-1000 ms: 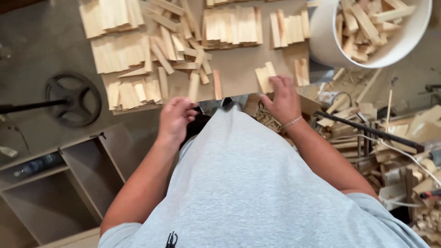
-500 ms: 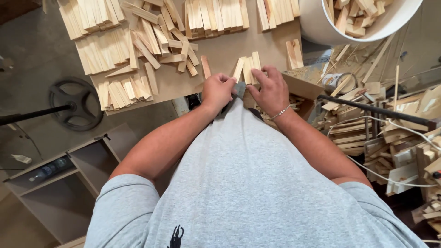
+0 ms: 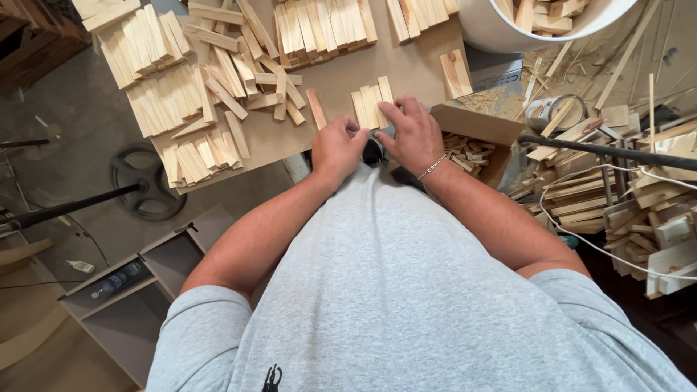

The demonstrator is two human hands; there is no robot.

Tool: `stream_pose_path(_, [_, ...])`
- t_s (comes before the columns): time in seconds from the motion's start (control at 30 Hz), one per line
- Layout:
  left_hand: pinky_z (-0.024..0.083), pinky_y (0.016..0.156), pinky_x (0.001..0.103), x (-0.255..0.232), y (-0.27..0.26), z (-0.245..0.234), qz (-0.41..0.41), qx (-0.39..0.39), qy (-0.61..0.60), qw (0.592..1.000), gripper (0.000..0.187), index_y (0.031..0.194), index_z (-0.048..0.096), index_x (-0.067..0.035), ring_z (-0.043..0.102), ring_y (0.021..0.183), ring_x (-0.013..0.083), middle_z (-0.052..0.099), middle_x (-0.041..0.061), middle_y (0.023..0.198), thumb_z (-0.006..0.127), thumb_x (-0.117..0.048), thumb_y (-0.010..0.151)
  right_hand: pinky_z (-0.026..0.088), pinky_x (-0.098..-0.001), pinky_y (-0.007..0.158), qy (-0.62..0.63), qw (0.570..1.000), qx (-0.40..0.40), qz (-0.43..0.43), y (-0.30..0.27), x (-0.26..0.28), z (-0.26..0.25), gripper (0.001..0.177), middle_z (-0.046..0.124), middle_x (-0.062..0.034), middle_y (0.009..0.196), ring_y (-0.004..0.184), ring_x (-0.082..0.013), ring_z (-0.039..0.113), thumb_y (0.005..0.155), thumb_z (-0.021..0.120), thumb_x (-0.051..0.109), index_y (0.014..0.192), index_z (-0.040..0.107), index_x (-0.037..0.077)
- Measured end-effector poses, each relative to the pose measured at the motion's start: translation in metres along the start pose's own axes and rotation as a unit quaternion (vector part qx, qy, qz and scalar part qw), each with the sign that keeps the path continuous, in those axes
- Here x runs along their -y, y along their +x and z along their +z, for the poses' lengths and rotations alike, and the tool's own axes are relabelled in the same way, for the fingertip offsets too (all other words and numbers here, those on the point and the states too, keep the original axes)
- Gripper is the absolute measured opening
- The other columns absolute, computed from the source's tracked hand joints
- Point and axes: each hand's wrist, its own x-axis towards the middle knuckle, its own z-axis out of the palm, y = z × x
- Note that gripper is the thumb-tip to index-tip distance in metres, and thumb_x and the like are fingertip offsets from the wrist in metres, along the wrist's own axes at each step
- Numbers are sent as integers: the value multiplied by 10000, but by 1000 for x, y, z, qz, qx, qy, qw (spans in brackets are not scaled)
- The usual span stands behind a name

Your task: Sorting and stacking small wooden slats on a workbench

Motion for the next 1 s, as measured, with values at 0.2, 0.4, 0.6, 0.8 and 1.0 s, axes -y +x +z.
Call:
stream_pose_path(0.2, [632,744,528,27,11,21,265,-159,146,940,502,1237,637,-133,741,853,424,699,121,1082,806,-306,797,600,-473,754,5,1000,16,7,0,-2,-9,762,567,-99,1159,980,-349,674,727,899,316,1409,579,203])
stream_pose_path(0.4, [590,640,381,39,35,24,437,-254,258,823,391,1082,681,-188,680,771,277,569,23,847,799,-336,739,602,-441,747,-7,1000,14,-6,6,1,-10,676,582,-76,1128,940,-322,685,755,875,305,1370,614,198])
stream_pose_path(0.6, [526,617,357,45,36,22,443,-279,262,811,209,909,635,-192,637,786,250,526,9,811,719,-341,788,599,-444,742,-16,1000,-4,-5,12,5,-17,747,593,-88,1132,930,-328,691,731,897,423,1378,618,178])
stream_pose_path(0.8, [514,651,388,42,44,21,432,-301,238,816,279,838,606,-182,633,762,260,546,18,762,765,-353,685,592,-445,704,-56,998,-15,2,18,11,-8,661,603,-92,1109,891,-320,690,805,801,498,1341,614,158])
stream_pose_path(1.0, [518,656,390,50,62,33,427,-334,220,811,219,805,580,-173,634,736,271,557,37,732,706,-287,666,584,-477,728,-85,996,-10,9,23,-1,-6,663,591,-110,1159,926,-342,678,798,807,434,1350,585,141])
